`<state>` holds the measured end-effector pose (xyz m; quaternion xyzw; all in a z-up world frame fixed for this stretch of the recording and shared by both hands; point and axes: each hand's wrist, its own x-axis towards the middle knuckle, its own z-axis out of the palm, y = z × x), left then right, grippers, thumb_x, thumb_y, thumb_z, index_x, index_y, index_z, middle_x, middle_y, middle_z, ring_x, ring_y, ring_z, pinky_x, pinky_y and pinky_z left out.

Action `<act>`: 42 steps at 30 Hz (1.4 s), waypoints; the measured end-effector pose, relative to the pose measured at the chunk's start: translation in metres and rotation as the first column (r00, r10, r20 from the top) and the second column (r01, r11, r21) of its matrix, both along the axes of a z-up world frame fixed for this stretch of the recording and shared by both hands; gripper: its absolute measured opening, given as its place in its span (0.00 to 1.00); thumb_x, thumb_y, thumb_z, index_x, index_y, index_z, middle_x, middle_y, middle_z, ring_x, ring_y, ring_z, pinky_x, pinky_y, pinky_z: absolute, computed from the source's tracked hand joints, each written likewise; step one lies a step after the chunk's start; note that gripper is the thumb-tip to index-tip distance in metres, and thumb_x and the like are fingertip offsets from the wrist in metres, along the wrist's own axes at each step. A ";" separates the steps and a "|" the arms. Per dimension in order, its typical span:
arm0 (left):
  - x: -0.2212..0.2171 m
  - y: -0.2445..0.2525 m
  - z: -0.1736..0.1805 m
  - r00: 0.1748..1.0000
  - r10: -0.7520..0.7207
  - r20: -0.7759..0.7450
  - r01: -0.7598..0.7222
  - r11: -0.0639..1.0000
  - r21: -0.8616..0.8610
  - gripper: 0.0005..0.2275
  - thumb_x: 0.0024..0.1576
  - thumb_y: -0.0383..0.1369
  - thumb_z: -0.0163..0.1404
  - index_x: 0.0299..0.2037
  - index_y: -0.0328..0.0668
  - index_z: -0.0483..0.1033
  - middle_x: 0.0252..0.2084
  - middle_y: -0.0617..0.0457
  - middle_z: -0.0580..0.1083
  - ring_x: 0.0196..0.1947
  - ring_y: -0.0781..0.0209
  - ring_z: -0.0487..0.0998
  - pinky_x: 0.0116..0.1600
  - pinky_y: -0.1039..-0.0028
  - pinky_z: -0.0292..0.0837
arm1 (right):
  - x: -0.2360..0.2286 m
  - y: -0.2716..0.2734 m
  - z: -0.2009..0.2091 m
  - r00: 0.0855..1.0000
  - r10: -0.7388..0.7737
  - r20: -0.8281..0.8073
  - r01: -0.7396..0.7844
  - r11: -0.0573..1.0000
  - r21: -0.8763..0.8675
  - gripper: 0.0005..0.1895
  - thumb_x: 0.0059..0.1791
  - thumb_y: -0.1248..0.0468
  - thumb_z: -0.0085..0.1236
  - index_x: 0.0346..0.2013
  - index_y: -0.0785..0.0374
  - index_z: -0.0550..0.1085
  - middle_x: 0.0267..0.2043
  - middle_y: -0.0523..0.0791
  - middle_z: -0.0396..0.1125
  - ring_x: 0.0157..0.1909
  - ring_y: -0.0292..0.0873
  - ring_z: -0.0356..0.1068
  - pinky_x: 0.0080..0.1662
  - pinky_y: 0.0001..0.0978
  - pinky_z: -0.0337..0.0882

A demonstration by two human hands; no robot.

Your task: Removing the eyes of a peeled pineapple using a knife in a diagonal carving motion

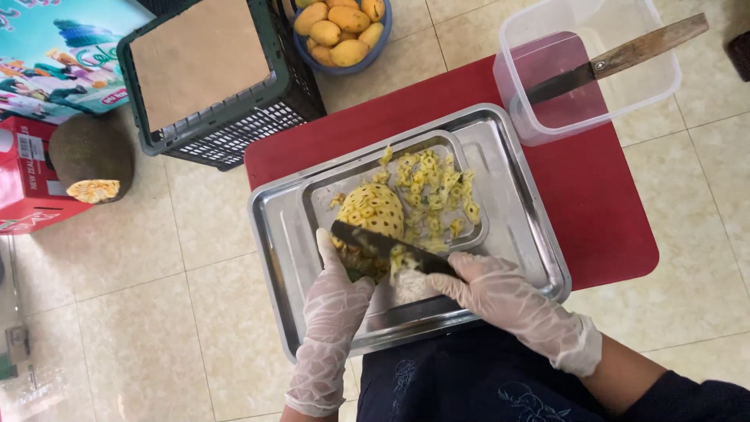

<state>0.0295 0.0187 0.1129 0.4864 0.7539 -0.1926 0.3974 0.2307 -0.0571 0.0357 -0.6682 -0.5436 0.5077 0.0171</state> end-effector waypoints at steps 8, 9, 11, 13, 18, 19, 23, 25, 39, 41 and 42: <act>-0.002 -0.002 -0.027 0.993 -0.091 -0.074 0.097 0.992 0.078 0.31 0.51 0.46 0.53 0.65 0.51 0.58 0.51 0.49 0.81 0.59 0.47 0.79 0.62 0.54 0.76 | -0.011 -0.015 -0.027 0.965 0.084 0.248 -0.123 0.981 0.147 0.32 0.50 0.27 0.44 0.44 0.50 0.72 0.47 0.48 0.77 0.56 0.57 0.75 0.58 0.54 0.71; -0.003 -0.003 -0.031 0.992 -0.109 -0.062 0.113 0.992 0.061 0.38 0.54 0.44 0.51 0.74 0.48 0.48 0.55 0.47 0.80 0.61 0.45 0.77 0.65 0.53 0.74 | -0.013 -0.012 -0.029 0.948 0.079 0.308 -0.128 0.982 0.141 0.34 0.48 0.22 0.44 0.45 0.44 0.72 0.49 0.43 0.77 0.56 0.51 0.75 0.59 0.49 0.72; 0.006 0.000 -0.019 0.994 -0.099 -0.040 0.101 0.993 0.055 0.41 0.55 0.43 0.51 0.76 0.45 0.40 0.55 0.43 0.79 0.62 0.42 0.77 0.66 0.51 0.72 | -0.019 0.003 -0.027 0.965 0.050 0.256 -0.087 0.987 0.135 0.32 0.48 0.25 0.46 0.46 0.46 0.72 0.51 0.45 0.76 0.58 0.54 0.74 0.59 0.52 0.71; 0.010 0.001 -0.011 0.996 -0.089 -0.016 0.089 0.995 0.050 0.45 0.56 0.41 0.51 0.78 0.42 0.31 0.55 0.39 0.78 0.63 0.39 0.76 0.67 0.49 0.71 | -0.022 0.008 -0.031 0.978 0.020 0.207 -0.047 0.990 0.130 0.30 0.47 0.28 0.48 0.46 0.47 0.73 0.53 0.47 0.76 0.59 0.57 0.73 0.60 0.55 0.70; 0.002 0.000 -0.024 0.989 -0.140 -0.038 0.143 0.988 0.066 0.47 0.58 0.40 0.53 0.78 0.40 0.28 0.58 0.37 0.77 0.64 0.38 0.74 0.67 0.49 0.71 | -0.031 0.000 -0.054 0.953 -0.031 0.301 -0.054 0.961 0.272 0.41 0.47 0.23 0.42 0.53 0.52 0.76 0.55 0.52 0.75 0.60 0.61 0.72 0.61 0.62 0.69; 0.002 0.001 -0.026 0.990 -0.139 -0.037 0.142 0.988 0.068 0.47 0.58 0.40 0.53 0.78 0.40 0.28 0.58 0.37 0.77 0.64 0.38 0.74 0.67 0.49 0.71 | -0.031 0.001 -0.050 0.953 -0.031 0.302 -0.056 0.960 0.274 0.41 0.47 0.23 0.42 0.53 0.52 0.76 0.55 0.52 0.75 0.60 0.61 0.72 0.61 0.62 0.69; 0.009 -0.007 -0.022 0.988 -0.150 -0.036 0.151 0.988 0.033 0.46 0.60 0.38 0.50 0.78 0.42 0.23 0.61 0.36 0.75 0.65 0.38 0.73 0.69 0.51 0.69 | -0.029 0.026 -0.005 0.978 -0.021 0.209 -0.010 0.989 0.146 0.36 0.51 0.26 0.39 0.47 0.50 0.75 0.42 0.48 0.74 0.49 0.55 0.76 0.54 0.51 0.74; 0.008 -0.009 -0.019 0.985 -0.166 -0.044 0.168 0.986 0.025 0.47 0.61 0.36 0.49 0.78 0.44 0.18 0.62 0.35 0.73 0.66 0.38 0.72 0.70 0.51 0.68 | -0.025 0.047 -0.006 0.995 -0.040 0.095 0.041 0.999 -0.011 0.35 0.52 0.23 0.34 0.42 0.46 0.74 0.35 0.42 0.73 0.43 0.48 0.77 0.52 0.45 0.75; -0.004 0.000 -0.025 0.990 -0.143 -0.012 0.143 0.989 0.026 0.47 0.59 0.39 0.48 0.79 0.53 0.20 0.64 0.38 0.72 0.68 0.41 0.71 0.72 0.55 0.68 | -0.019 0.025 0.010 0.997 -0.013 0.073 0.016 0.999 -0.035 0.37 0.52 0.28 0.37 0.63 0.48 0.70 0.62 0.51 0.70 0.66 0.59 0.68 0.67 0.56 0.65; -0.002 -0.001 -0.020 0.990 -0.143 -0.018 0.144 0.989 0.031 0.47 0.60 0.38 0.49 0.79 0.51 0.20 0.64 0.37 0.71 0.68 0.41 0.71 0.71 0.54 0.68 | -0.024 0.038 -0.003 0.998 -0.042 0.046 0.043 0.999 -0.027 0.38 0.52 0.28 0.39 0.61 0.52 0.72 0.60 0.53 0.71 0.65 0.59 0.69 0.66 0.56 0.66; -0.001 -0.001 -0.016 0.989 -0.144 -0.020 0.144 0.989 0.037 0.47 0.60 0.38 0.49 0.79 0.49 0.20 0.64 0.35 0.71 0.68 0.40 0.71 0.71 0.53 0.68 | -0.026 0.046 -0.009 0.997 -0.071 0.022 0.071 0.997 -0.020 0.39 0.53 0.28 0.40 0.58 0.56 0.73 0.57 0.55 0.72 0.64 0.60 0.70 0.65 0.56 0.66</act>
